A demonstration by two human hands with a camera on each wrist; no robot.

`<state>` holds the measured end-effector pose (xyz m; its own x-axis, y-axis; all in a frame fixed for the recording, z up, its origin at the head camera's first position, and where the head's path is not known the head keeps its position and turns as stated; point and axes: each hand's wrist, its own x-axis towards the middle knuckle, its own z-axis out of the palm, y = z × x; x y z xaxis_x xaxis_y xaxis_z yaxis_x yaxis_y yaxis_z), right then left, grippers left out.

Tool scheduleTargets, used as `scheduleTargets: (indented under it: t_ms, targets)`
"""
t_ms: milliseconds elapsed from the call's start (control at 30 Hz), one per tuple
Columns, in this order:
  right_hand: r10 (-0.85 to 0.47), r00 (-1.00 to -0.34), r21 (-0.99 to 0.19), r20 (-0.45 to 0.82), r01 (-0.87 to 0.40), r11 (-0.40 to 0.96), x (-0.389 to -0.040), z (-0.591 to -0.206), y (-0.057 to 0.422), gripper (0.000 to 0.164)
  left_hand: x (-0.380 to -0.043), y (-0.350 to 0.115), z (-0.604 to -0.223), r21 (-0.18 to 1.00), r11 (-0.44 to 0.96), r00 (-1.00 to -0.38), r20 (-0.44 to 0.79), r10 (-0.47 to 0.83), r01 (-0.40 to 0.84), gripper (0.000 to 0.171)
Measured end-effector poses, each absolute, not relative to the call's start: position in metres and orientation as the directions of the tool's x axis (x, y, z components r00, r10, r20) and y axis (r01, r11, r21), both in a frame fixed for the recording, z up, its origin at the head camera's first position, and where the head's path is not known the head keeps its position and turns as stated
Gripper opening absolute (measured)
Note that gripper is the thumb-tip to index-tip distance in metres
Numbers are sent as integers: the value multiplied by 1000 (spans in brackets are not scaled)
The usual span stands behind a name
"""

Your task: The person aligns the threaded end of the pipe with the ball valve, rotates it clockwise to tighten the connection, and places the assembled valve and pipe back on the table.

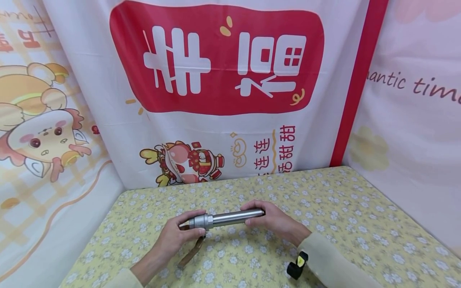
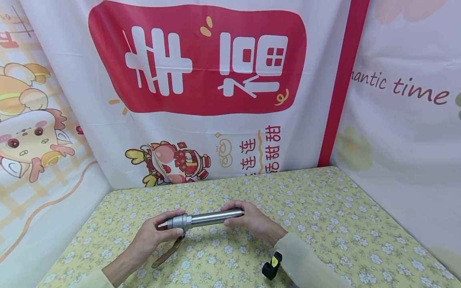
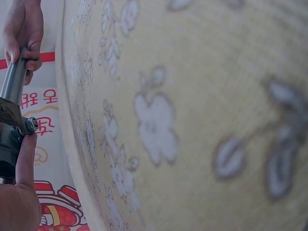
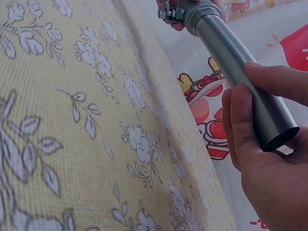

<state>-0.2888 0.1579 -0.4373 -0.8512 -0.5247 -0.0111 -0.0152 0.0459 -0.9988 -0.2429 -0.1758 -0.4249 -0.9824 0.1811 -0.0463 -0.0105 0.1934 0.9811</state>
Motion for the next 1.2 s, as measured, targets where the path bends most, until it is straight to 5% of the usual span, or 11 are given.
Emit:
scheduleTargets:
  t_ms: [467, 1200]
  targets:
    - [-522, -852, -998, -34, 3, 60, -288, -437, 160, 50, -243, -175, -427, 981, 191, -983, -55, 174, -21, 57]
    - [-483, -875, -999, -29, 17, 28, -289, -436, 157, 42, -243, -174, -426, 980, 196, -984, -60, 165, -27, 57]
